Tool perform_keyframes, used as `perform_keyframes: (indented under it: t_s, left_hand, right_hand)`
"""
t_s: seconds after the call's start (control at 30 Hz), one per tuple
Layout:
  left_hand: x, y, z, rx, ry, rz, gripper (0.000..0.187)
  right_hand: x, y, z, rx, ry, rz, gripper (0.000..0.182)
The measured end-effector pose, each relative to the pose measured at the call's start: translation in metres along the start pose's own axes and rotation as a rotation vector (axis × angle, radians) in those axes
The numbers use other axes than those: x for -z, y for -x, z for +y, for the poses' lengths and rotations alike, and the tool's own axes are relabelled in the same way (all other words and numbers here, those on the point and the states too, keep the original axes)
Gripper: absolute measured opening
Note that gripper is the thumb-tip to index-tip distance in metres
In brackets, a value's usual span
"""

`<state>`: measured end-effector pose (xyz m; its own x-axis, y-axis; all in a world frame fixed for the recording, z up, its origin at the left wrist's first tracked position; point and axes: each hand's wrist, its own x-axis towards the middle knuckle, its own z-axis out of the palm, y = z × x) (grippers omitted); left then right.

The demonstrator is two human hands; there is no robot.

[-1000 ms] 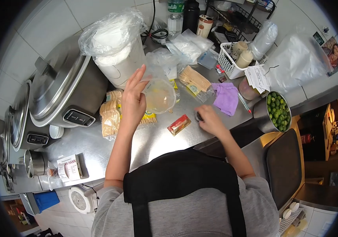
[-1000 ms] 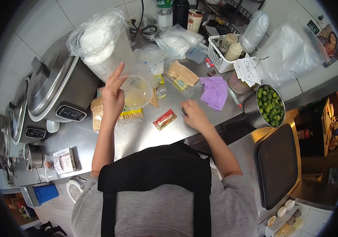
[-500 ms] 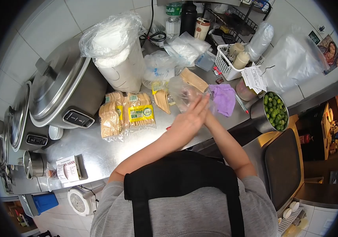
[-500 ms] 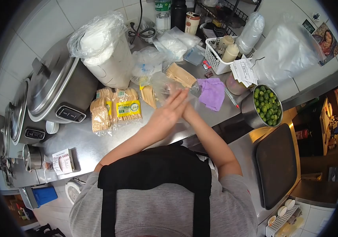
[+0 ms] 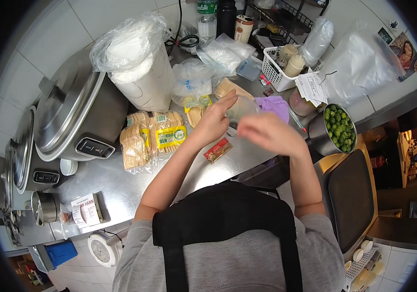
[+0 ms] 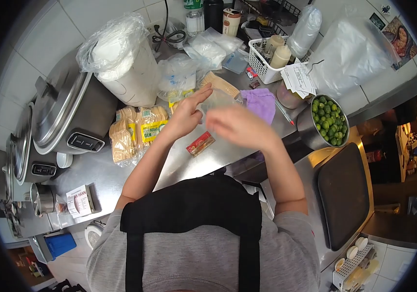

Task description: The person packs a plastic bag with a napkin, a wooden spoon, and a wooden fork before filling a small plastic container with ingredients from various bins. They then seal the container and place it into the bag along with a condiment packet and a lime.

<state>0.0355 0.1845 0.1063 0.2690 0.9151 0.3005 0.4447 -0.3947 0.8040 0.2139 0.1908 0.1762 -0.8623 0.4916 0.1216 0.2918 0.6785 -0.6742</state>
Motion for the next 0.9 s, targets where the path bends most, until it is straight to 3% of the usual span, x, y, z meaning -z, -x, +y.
perform_keyframes:
  t_s: [0.07, 0.13, 0.2, 0.33, 0.4, 0.53, 0.6, 0.7, 0.83, 0.9]
  left_hand:
    - [0.0, 0.002, -0.001, 0.028, 0.068, -0.039, 0.066]
    - [-0.003, 0.003, -0.002, 0.052, 0.135, -0.085, 0.066]
    - [-0.006, 0.003, -0.004, -0.004, 0.137, -0.037, 0.06]
    - [0.0, 0.01, 0.004, -0.079, -0.002, -0.053, 0.061]
    - [0.001, 0.014, 0.004, 0.027, 0.113, -0.104, 0.062]
    - [0.005, 0.016, 0.009, 0.124, 0.269, -0.122, 0.063]
    - [0.005, 0.016, 0.01, 0.132, 0.217, -0.138, 0.064]
    - [0.003, 0.017, 0.008, 0.115, 0.205, -0.114, 0.065]
    - [0.003, 0.02, 0.009, 0.184, 0.223, -0.128, 0.066]
    - [0.001, 0.023, 0.009, 0.199, 0.267, -0.12, 0.071]
  right_hand:
    - [-0.033, 0.006, 0.009, -0.111, -0.018, -0.272, 0.026]
    - [-0.119, 0.015, 0.057, 0.089, 0.155, -0.121, 0.038]
    - [-0.176, 0.021, 0.076, 0.209, 0.619, 0.065, 0.049]
    - [-0.185, 0.026, 0.086, 0.273, 0.412, 0.104, 0.05]
    - [-0.185, 0.035, 0.096, 0.346, 0.282, -0.08, 0.05]
    - [-0.179, 0.046, 0.093, 0.26, 0.24, -0.112, 0.044]
    - [-0.167, 0.048, 0.081, 0.224, 0.338, 0.034, 0.037]
    - [-0.172, 0.051, 0.081, 0.143, 0.392, 0.072, 0.031]
    - [-0.167, 0.064, 0.086, 0.272, 0.368, -0.043, 0.025]
    - [-0.172, 0.072, 0.09, 0.287, 0.244, 0.165, 0.023]
